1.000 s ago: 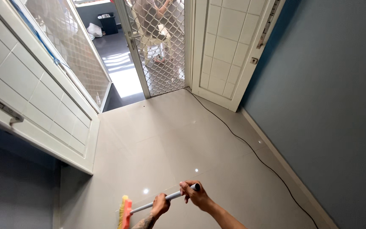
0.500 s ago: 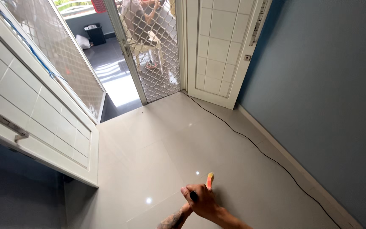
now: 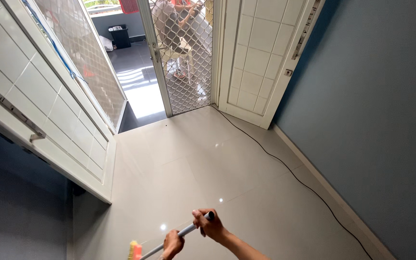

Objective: The person sweeps the tiled floor of a hallway using a broom, pushing the broom head across the surface to collect dust and debris and moving it toward a wall.

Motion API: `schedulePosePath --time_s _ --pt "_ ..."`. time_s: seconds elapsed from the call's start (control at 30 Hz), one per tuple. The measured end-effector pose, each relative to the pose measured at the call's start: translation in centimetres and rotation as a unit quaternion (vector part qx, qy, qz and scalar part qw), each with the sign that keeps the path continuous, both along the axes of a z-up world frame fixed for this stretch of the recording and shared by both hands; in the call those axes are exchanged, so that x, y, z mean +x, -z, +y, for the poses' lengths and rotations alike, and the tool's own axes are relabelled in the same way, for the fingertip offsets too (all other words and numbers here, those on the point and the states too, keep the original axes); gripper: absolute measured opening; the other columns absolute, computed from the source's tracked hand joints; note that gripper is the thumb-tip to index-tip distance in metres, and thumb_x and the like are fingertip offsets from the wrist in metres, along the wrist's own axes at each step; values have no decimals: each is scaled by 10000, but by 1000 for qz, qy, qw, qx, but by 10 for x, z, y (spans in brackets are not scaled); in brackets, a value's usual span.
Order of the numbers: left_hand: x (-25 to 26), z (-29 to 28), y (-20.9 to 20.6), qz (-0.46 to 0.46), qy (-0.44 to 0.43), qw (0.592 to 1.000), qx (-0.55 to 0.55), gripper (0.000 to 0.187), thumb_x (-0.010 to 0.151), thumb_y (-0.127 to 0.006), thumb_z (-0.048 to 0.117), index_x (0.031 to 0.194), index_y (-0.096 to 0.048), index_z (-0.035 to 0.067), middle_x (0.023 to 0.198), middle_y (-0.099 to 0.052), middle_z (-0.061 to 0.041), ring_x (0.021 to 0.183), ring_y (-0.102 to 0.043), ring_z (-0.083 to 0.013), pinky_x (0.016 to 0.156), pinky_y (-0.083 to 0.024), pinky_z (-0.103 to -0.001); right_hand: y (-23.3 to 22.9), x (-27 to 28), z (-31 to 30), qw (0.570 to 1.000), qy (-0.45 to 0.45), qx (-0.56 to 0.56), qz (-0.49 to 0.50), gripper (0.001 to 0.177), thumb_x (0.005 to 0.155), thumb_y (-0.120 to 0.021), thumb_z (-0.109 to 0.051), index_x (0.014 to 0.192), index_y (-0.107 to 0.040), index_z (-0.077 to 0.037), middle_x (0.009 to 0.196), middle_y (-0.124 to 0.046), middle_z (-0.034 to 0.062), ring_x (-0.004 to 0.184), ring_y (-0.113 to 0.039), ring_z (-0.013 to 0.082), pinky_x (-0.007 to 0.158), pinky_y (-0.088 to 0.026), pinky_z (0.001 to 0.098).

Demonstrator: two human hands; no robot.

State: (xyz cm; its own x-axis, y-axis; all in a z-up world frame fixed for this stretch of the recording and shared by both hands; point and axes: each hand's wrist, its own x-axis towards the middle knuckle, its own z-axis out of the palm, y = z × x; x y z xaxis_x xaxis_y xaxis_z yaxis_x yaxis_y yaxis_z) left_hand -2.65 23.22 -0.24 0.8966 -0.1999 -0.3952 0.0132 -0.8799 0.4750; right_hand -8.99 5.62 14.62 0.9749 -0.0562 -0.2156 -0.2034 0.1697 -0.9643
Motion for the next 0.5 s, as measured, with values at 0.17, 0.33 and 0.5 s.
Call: schedulePosePath --time_s 0.17,0.33,0.5 --pt "-32 -15 8 -67 1 998 -16 237 832 -720 261 1041 -741 151 1060 -740 -145 1044 -698 -355 928 -553 -471 33 -24 2 999 1 -44 -3 483 1063 -563 -310 656 -564 -50 605 -565 13 516 -495 111 473 -433 290" --pt "-71 -93 4 -36 55 982 -175 266 862 -658 223 1111 -713 146 1077 -741 -143 1060 -695 -344 911 -541 -468 -9 -81 -34 970 27 -236 -48 437 1027 -575 -299 678 -588 -35 556 -533 22 533 -501 106 517 -423 318" --pt "-83 -107 -13 56 25 942 -331 296 853 -723 250 1066 -612 78 1020 -728 -174 1003 -717 -328 863 -565 -463 -54 -100 -21 963 -17 -253 -94 442 1044 -581 -266 677 -539 -24 552 -440 12 536 -381 99 483 -337 329"
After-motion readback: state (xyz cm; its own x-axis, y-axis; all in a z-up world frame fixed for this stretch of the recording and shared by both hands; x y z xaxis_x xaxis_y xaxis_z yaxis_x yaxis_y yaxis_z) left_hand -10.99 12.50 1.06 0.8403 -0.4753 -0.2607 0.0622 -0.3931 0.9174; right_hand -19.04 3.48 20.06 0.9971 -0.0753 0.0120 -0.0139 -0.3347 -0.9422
